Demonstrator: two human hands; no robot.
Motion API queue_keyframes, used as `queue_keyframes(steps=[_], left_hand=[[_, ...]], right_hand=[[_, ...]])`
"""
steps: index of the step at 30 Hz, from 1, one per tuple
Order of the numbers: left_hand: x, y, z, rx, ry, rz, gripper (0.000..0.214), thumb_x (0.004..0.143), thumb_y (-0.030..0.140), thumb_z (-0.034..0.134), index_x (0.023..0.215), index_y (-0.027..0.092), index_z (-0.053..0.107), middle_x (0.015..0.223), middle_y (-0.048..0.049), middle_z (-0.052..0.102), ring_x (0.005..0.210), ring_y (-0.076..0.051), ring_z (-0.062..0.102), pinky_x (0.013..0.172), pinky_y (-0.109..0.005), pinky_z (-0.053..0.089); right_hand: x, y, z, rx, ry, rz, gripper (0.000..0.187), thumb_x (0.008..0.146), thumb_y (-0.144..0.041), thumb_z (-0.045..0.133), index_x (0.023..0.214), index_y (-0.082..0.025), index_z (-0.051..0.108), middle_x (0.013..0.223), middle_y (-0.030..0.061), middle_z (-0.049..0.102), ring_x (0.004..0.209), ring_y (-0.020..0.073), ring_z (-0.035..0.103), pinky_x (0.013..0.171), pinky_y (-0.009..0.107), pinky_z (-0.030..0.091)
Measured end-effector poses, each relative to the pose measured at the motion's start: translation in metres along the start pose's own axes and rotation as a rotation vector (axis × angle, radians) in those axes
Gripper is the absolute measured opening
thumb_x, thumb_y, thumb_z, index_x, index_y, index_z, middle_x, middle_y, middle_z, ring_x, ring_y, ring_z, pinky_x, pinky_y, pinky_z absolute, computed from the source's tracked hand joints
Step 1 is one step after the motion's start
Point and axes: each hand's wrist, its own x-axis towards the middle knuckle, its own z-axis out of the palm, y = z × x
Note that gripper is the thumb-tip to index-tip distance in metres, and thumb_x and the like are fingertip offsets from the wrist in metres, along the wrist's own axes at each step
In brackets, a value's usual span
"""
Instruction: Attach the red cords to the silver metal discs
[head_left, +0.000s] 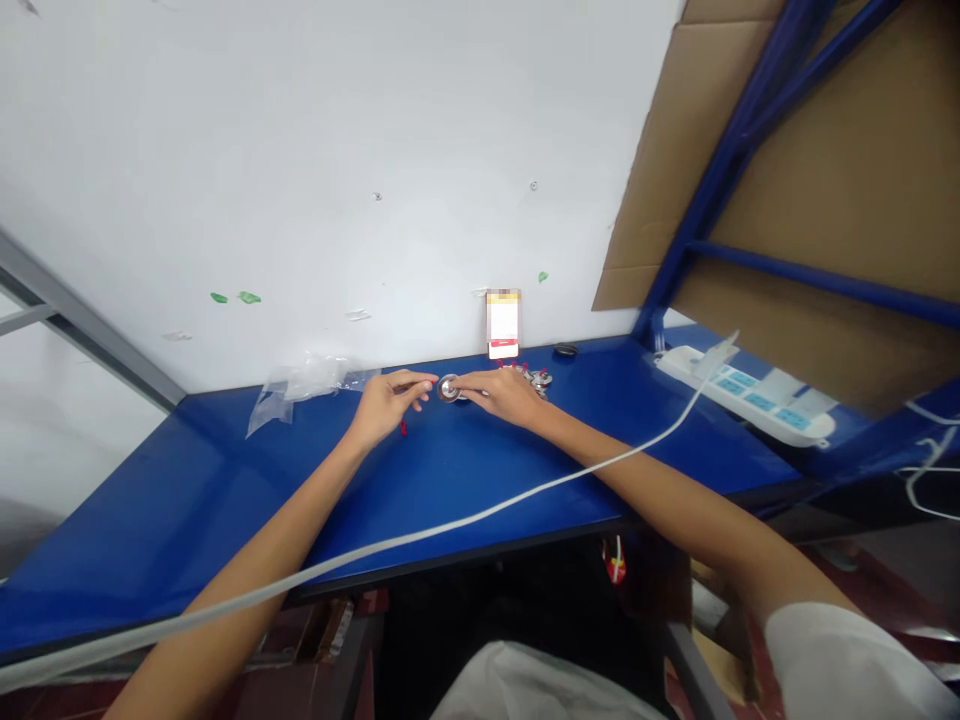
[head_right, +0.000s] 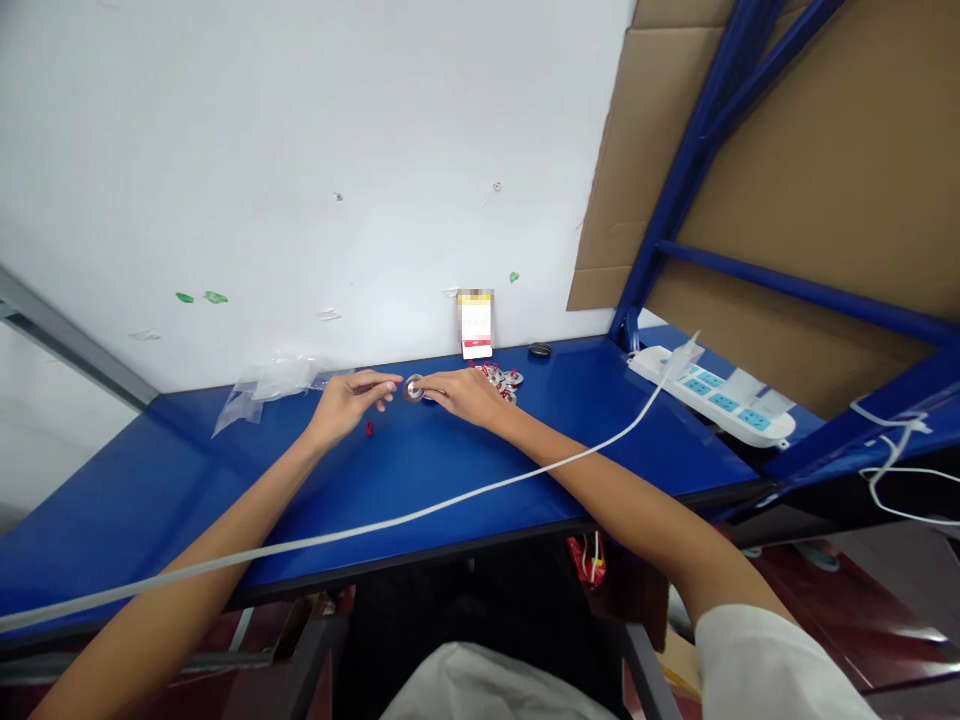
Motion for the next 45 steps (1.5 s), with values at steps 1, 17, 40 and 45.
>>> queue_keyframes(steps=[1,17,40,45], left_hand=[[0.0,-0.001,0.0,0.007,0.006,0.006,0.04,0.089,0.054,0.079,0.104,0.016,0.085,0.09,-0.0091,0.08,0.067,-0.018,0.069,0.068,-0.033,0.06],[-0.009,0.005,0.012,0.374,0.044,0.194,0.022,0.096,0.041,0.072,0.1,0.023,0.085,0.103,-0.0068,0.081,0.083,-0.022,0.075,0.081,-0.035,0.061],[-0.01,0.008,0.021,-0.298,0.026,-0.138,0.038,0.073,0.048,0.095,0.09,0.016,0.083,0.083,-0.0104,0.08,0.079,-0.025,0.075,0.067,-0.035,0.06],[-0.01,0.005,0.021,-0.307,-0.052,-0.16,0.04,0.082,0.052,0.088,0.101,0.016,0.086,0.097,-0.0132,0.083,0.092,-0.028,0.076,0.075,-0.037,0.063]], right_hand=[[0.0,-0.001,0.002,0.052,0.003,0.021,0.03,0.106,-0.024,0.067,0.132,-0.031,0.079,0.131,0.0019,0.08,0.113,0.0236,0.08,0.091,0.029,0.06],[0.0,-0.022,0.023,0.424,0.109,0.168,0.036,0.102,-0.019,0.068,0.135,-0.029,0.077,0.127,0.0015,0.082,0.106,0.0223,0.083,0.1,0.034,0.065],[0.006,-0.035,0.009,0.536,0.292,0.106,0.013,0.1,-0.032,0.075,0.101,-0.027,0.086,0.108,0.0052,0.085,0.102,0.0242,0.08,0.096,0.038,0.065],[0.009,-0.023,-0.003,0.39,0.183,0.032,0.022,0.109,-0.026,0.057,0.107,-0.023,0.079,0.11,0.0085,0.08,0.102,0.0226,0.075,0.094,0.036,0.06]])
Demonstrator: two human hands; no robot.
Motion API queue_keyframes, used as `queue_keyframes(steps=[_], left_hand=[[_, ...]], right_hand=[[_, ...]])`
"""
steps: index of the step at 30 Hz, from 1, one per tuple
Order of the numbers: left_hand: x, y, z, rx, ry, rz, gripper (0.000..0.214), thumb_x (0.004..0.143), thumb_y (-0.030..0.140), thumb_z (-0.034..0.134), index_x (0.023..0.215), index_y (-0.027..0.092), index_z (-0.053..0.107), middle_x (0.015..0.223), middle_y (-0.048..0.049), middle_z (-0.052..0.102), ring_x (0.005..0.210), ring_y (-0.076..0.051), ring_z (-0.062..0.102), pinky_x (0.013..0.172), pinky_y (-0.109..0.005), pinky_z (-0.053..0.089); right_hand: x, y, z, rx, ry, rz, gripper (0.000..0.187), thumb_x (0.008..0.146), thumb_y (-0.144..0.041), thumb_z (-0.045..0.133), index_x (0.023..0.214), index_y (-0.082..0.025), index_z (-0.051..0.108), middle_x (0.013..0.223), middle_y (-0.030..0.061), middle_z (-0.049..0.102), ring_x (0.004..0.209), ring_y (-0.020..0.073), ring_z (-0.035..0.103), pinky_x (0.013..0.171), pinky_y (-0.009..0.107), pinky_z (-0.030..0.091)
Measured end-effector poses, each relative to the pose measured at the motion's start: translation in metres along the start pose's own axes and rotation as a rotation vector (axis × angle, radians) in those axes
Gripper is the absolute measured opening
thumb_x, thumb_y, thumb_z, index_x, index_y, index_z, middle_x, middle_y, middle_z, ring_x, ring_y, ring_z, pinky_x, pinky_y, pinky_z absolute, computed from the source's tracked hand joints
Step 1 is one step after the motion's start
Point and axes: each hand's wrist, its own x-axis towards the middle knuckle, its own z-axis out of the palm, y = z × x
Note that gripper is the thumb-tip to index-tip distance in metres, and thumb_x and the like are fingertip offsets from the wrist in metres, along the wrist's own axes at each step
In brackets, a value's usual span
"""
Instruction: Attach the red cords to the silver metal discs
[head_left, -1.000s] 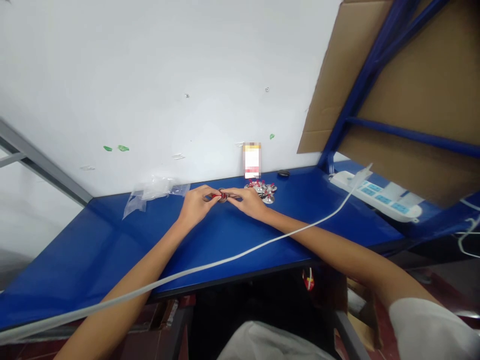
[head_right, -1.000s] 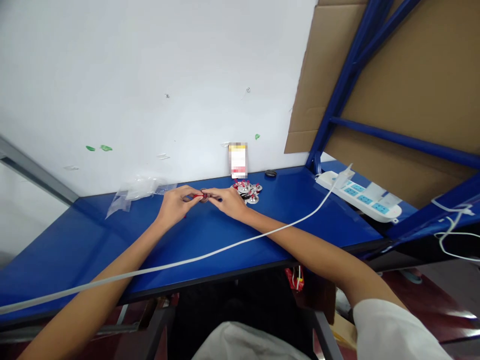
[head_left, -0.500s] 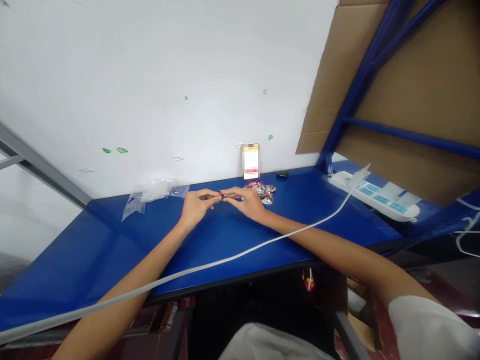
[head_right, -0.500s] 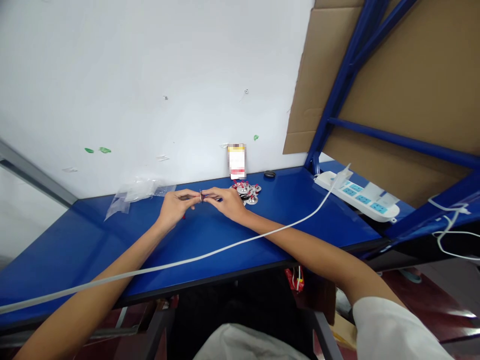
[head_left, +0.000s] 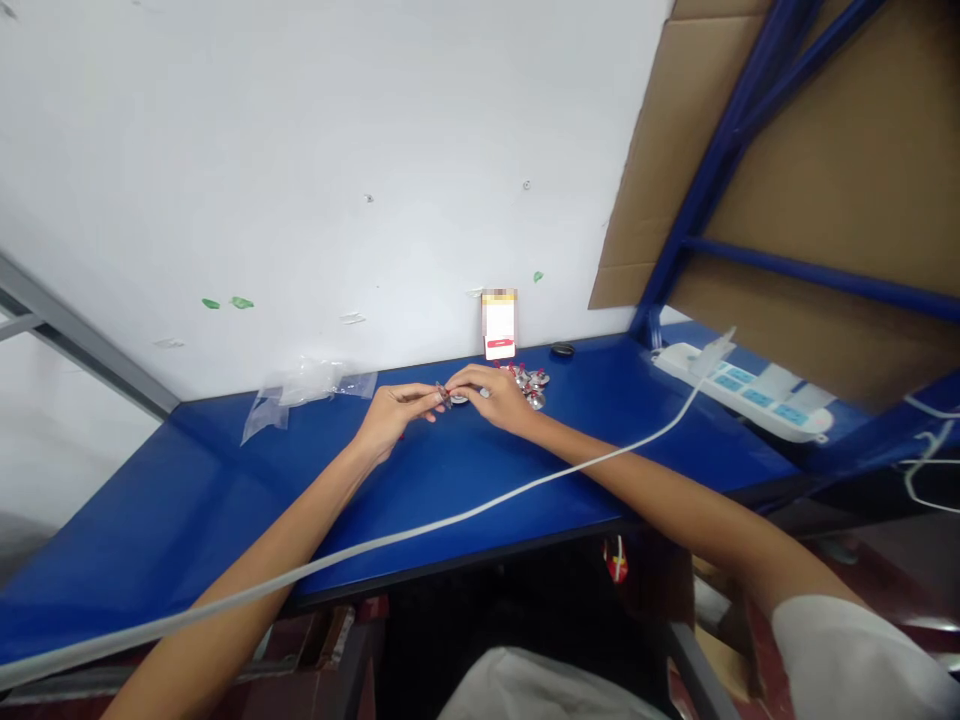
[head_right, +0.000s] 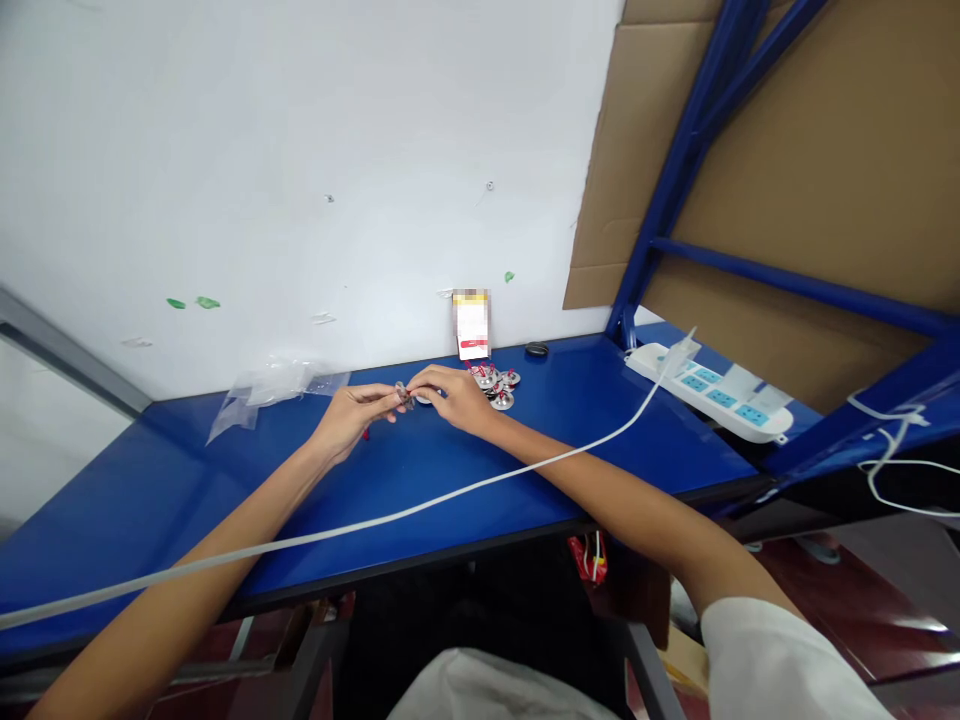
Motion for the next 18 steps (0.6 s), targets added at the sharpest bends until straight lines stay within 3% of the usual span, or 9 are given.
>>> queue_keyframes(steps=[4,7,12,18], left_hand=[[0.001,0.005,-0.002,0.025,0.014,0.012,0.048,0.092,0.059,0.077,0.115,0.018,0.085,0.124,-0.0154,0.08,0.104,-0.028,0.075,0.074,-0.034,0.063],[0.002,0.008,-0.004,0.103,0.047,0.038,0.049,0.095,0.061,0.071,0.113,0.017,0.084,0.128,-0.0154,0.078,0.102,-0.027,0.073,0.072,-0.032,0.062],[0.004,0.005,-0.007,0.272,0.058,0.081,0.045,0.096,0.058,0.069,0.113,0.019,0.083,0.119,-0.0123,0.08,0.095,-0.024,0.072,0.07,-0.031,0.06],[0.006,0.002,-0.008,0.305,0.033,0.088,0.042,0.097,0.054,0.068,0.115,0.018,0.08,0.119,-0.0121,0.079,0.095,-0.024,0.072,0.069,-0.031,0.059]], right_hand=[[0.01,0.006,-0.035,-0.145,-0.155,-0.058,0.022,0.112,-0.02,0.047,0.111,-0.02,0.069,0.11,0.009,0.072,0.098,0.0209,0.069,0.089,0.032,0.054],[0.015,0.014,-0.057,-0.224,-0.219,-0.038,0.019,0.109,-0.016,0.048,0.106,-0.02,0.066,0.107,0.0076,0.069,0.098,0.021,0.066,0.086,0.031,0.05],[0.015,0.026,-0.061,-0.223,-0.28,0.091,0.015,0.103,-0.013,0.052,0.101,-0.019,0.066,0.104,0.0065,0.07,0.092,0.0206,0.065,0.08,0.03,0.048],[0.02,0.03,-0.069,-0.178,-0.173,0.107,0.015,0.102,-0.015,0.053,0.1,-0.018,0.067,0.104,0.0082,0.072,0.096,0.0222,0.066,0.085,0.032,0.048]])
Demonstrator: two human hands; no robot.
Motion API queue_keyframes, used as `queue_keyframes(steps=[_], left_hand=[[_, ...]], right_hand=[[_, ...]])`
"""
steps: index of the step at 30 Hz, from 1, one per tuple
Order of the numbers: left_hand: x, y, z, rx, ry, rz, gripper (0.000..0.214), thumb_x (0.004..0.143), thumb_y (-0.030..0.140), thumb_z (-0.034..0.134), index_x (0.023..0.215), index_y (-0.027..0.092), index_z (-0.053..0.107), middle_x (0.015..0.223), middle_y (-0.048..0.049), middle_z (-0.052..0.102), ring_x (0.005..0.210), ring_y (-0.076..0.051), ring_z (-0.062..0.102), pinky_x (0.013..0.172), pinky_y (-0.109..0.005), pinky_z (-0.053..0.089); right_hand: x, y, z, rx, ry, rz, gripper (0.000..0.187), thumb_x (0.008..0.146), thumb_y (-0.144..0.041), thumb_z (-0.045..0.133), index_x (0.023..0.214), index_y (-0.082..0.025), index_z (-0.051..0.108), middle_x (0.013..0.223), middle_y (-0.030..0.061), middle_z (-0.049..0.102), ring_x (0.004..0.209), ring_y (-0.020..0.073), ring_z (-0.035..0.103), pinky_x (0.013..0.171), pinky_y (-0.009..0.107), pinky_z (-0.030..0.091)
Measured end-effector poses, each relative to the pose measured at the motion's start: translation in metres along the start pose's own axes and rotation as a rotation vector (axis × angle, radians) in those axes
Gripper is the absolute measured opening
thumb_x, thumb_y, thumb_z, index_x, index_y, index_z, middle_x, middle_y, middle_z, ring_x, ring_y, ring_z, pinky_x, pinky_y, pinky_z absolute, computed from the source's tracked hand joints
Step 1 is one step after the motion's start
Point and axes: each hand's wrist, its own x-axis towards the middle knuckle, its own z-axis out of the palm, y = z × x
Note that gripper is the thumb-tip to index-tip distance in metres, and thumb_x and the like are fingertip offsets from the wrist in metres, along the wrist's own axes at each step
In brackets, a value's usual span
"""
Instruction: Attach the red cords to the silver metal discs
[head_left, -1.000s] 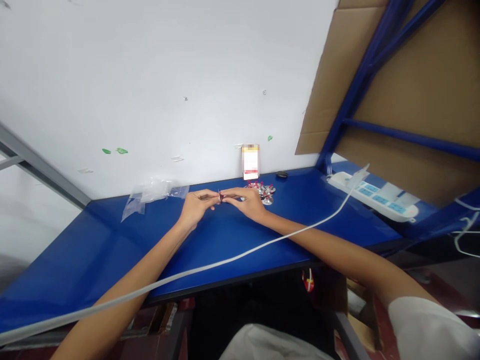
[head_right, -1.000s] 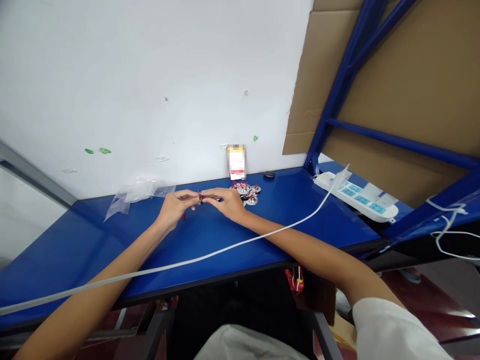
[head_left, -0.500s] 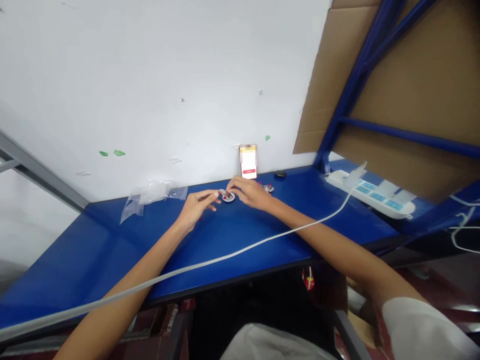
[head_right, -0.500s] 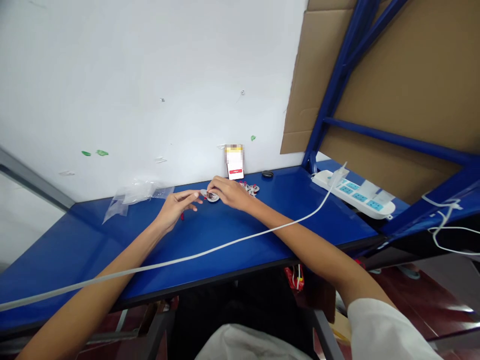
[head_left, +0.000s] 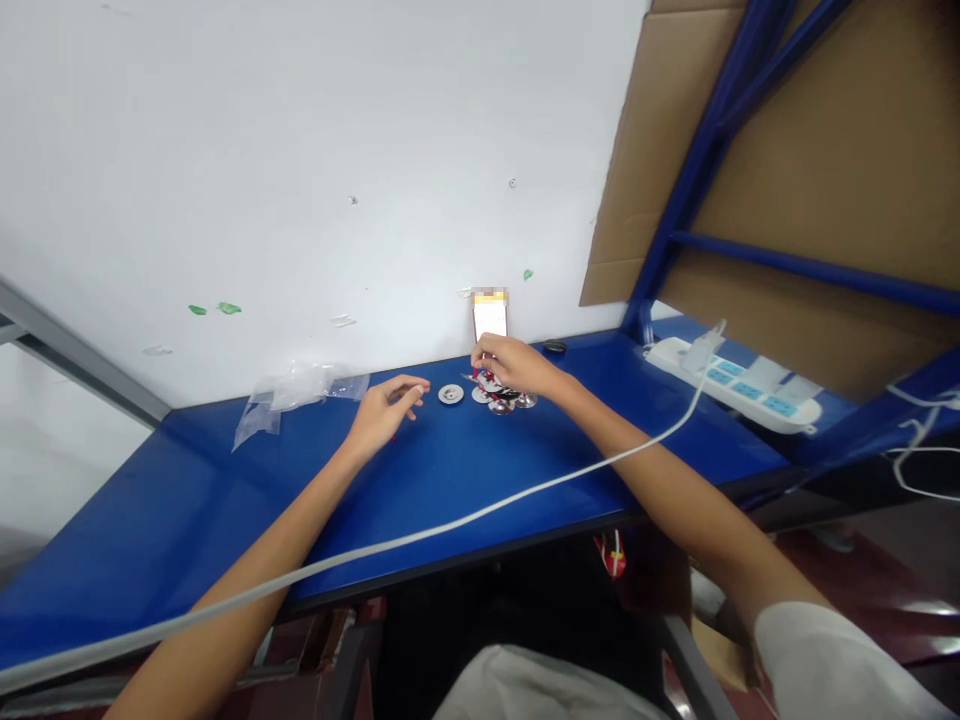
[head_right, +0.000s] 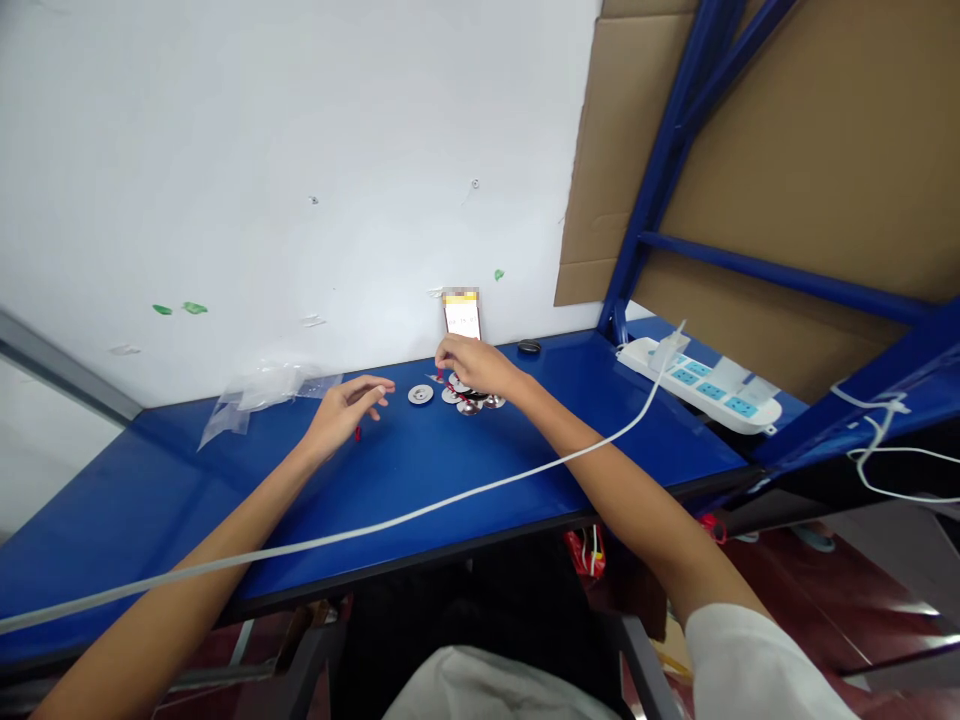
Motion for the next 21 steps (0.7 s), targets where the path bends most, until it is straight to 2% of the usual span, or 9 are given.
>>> queue_keyframes(steps=[4,8,10,15,18,21], left_hand=[[0.0,0.0,0.0,0.007,-0.001,-0.008,0.041,0.097,0.052,0.067,0.116,0.017,0.078,0.118,-0.0123,0.08,0.095,-0.024,0.072,0.07,-0.031,0.059],[0.0,0.003,-0.003,0.066,-0.006,-0.015,0.042,0.097,0.052,0.064,0.118,0.017,0.077,0.114,-0.012,0.08,0.092,-0.024,0.073,0.071,-0.033,0.06],[0.001,0.003,-0.009,0.184,-0.004,0.014,0.04,0.098,0.05,0.062,0.117,0.018,0.077,0.109,-0.0109,0.081,0.091,-0.025,0.074,0.073,-0.034,0.06],[0.005,0.0,-0.037,0.666,-0.023,0.193,0.033,0.1,0.042,0.058,0.114,0.02,0.079,0.106,-0.0088,0.082,0.091,-0.026,0.075,0.086,-0.038,0.057],[0.007,0.0,-0.05,0.775,-0.01,0.199,0.033,0.101,0.041,0.055,0.113,0.02,0.078,0.106,-0.009,0.081,0.088,-0.026,0.074,0.084,-0.037,0.055],[0.007,0.001,-0.054,0.79,0.001,0.192,0.033,0.101,0.04,0.054,0.111,0.02,0.078,0.106,-0.0092,0.081,0.088,-0.026,0.074,0.083,-0.037,0.053]], right_hand=[[0.001,0.007,-0.01,0.032,-0.002,0.064,0.012,0.1,-0.017,0.058,0.097,-0.018,0.07,0.102,0.0077,0.076,0.095,0.0225,0.068,0.085,0.032,0.049],[-0.002,0.019,-0.02,0.024,-0.036,0.161,0.013,0.097,-0.017,0.063,0.097,-0.017,0.076,0.095,0.006,0.08,0.086,0.0202,0.07,0.08,0.03,0.048],[-0.004,0.027,-0.026,0.011,-0.078,0.18,0.013,0.095,-0.017,0.065,0.098,-0.017,0.078,0.094,0.0059,0.081,0.084,0.0194,0.07,0.078,0.029,0.047],[-0.008,0.039,-0.036,-0.06,-0.187,0.202,0.015,0.088,-0.016,0.068,0.094,-0.019,0.082,0.095,0.0044,0.083,0.087,0.0196,0.071,0.078,0.028,0.048],[-0.008,0.037,-0.038,-0.074,-0.215,0.207,0.017,0.088,-0.016,0.067,0.094,-0.018,0.083,0.094,0.0043,0.082,0.085,0.019,0.071,0.077,0.027,0.047],[-0.008,0.033,-0.041,-0.111,-0.191,0.172,0.017,0.09,-0.016,0.066,0.095,-0.017,0.081,0.094,0.0051,0.082,0.084,0.0188,0.07,0.076,0.027,0.046]])
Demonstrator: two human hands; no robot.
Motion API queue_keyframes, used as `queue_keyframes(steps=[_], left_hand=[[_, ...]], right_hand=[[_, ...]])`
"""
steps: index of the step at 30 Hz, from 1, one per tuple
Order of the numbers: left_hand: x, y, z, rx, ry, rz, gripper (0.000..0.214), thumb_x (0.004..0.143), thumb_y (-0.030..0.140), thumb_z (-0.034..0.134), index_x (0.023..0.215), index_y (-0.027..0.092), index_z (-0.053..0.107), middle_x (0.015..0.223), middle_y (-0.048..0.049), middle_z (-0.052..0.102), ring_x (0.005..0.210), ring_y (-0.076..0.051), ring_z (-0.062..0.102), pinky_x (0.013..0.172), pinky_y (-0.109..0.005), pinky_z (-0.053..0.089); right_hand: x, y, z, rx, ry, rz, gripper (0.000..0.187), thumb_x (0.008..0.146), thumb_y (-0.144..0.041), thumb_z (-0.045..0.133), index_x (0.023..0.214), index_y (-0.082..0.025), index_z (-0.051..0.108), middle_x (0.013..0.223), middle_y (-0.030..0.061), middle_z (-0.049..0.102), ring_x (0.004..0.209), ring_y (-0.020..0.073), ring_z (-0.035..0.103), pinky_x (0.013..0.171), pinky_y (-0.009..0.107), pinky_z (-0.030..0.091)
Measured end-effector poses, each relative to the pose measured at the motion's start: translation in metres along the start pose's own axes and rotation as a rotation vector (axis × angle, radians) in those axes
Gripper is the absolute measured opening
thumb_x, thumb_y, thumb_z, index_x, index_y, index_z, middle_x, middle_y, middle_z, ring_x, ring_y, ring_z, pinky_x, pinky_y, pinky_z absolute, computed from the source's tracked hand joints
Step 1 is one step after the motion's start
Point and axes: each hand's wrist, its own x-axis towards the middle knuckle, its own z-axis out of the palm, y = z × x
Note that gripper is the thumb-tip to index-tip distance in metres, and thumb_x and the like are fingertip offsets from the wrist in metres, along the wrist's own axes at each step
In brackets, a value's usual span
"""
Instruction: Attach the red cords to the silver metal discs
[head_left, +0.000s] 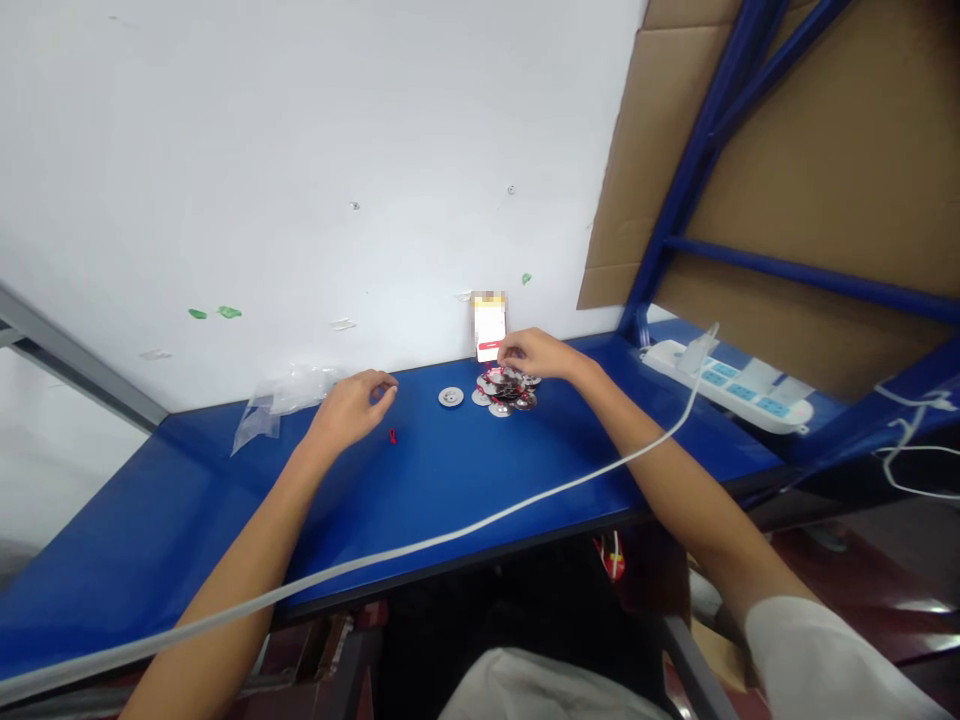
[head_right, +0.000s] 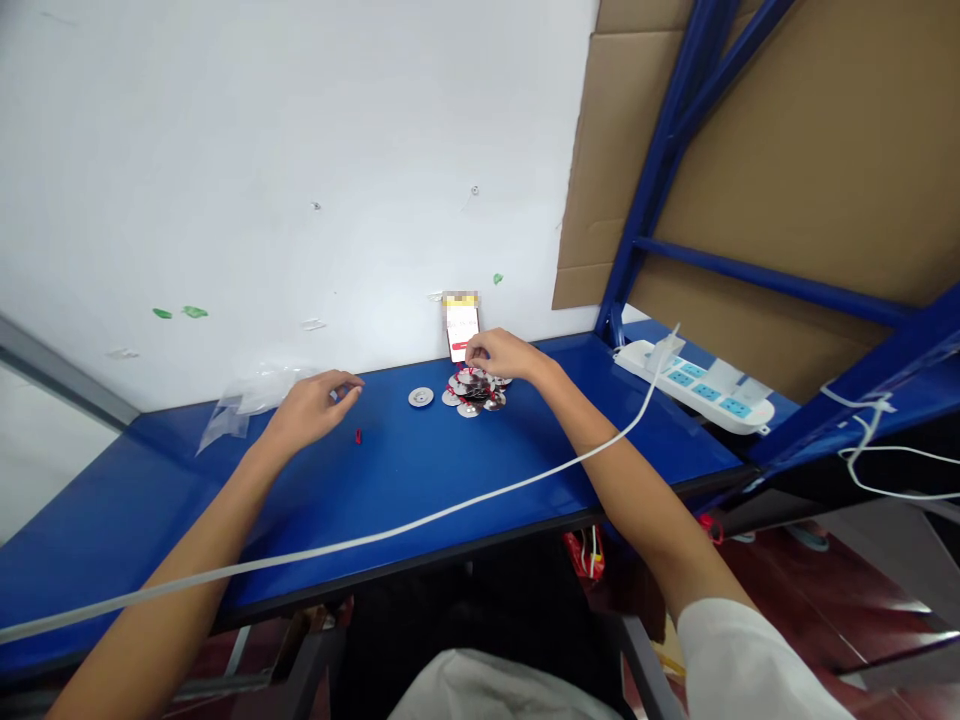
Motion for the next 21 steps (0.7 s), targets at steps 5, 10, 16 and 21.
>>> queue_keyframes(steps=[5,10,16,21], left_hand=[[0.001,-0.002,0.002,-0.02,-0.034,0.018,0.033,0.1,0.04,0.054,0.11,0.021,0.079,0.109,-0.0096,0.081,0.091,-0.026,0.073,0.083,-0.036,0.051],[-0.002,-0.004,-0.011,0.087,-0.282,-0.047,0.041,0.101,0.05,0.052,0.081,0.022,0.075,0.075,-0.007,0.074,0.068,-0.024,0.066,0.065,-0.034,0.04],[-0.006,0.005,-0.018,0.11,-0.577,-0.197,0.059,0.09,0.074,0.061,0.06,0.023,0.063,0.062,-0.0066,0.066,0.058,-0.023,0.06,0.058,-0.034,0.033],[-0.006,0.008,-0.009,-0.014,-0.643,-0.148,0.034,0.084,0.056,0.072,0.073,0.024,0.068,0.071,-0.0049,0.072,0.064,-0.023,0.063,0.06,-0.032,0.035]], right_hand=[[-0.002,0.003,-0.005,-0.042,-0.024,0.027,0.014,0.09,-0.017,0.067,0.095,-0.017,0.081,0.092,0.0051,0.081,0.08,0.0179,0.069,0.073,0.027,0.044],[-0.001,-0.002,0.003,-0.096,0.039,0.006,0.014,0.096,-0.026,0.069,0.098,-0.017,0.079,0.095,0.0066,0.078,0.085,0.0196,0.066,0.075,0.028,0.044],[0.006,-0.036,0.055,-0.203,0.136,-0.202,0.019,0.104,-0.027,0.062,0.104,-0.016,0.077,0.103,0.0116,0.072,0.101,0.0259,0.061,0.092,0.037,0.047],[0.012,-0.048,0.102,-0.365,0.025,-0.266,0.033,0.106,-0.035,0.065,0.127,-0.012,0.075,0.124,0.0186,0.069,0.12,0.0316,0.056,0.106,0.045,0.042]])
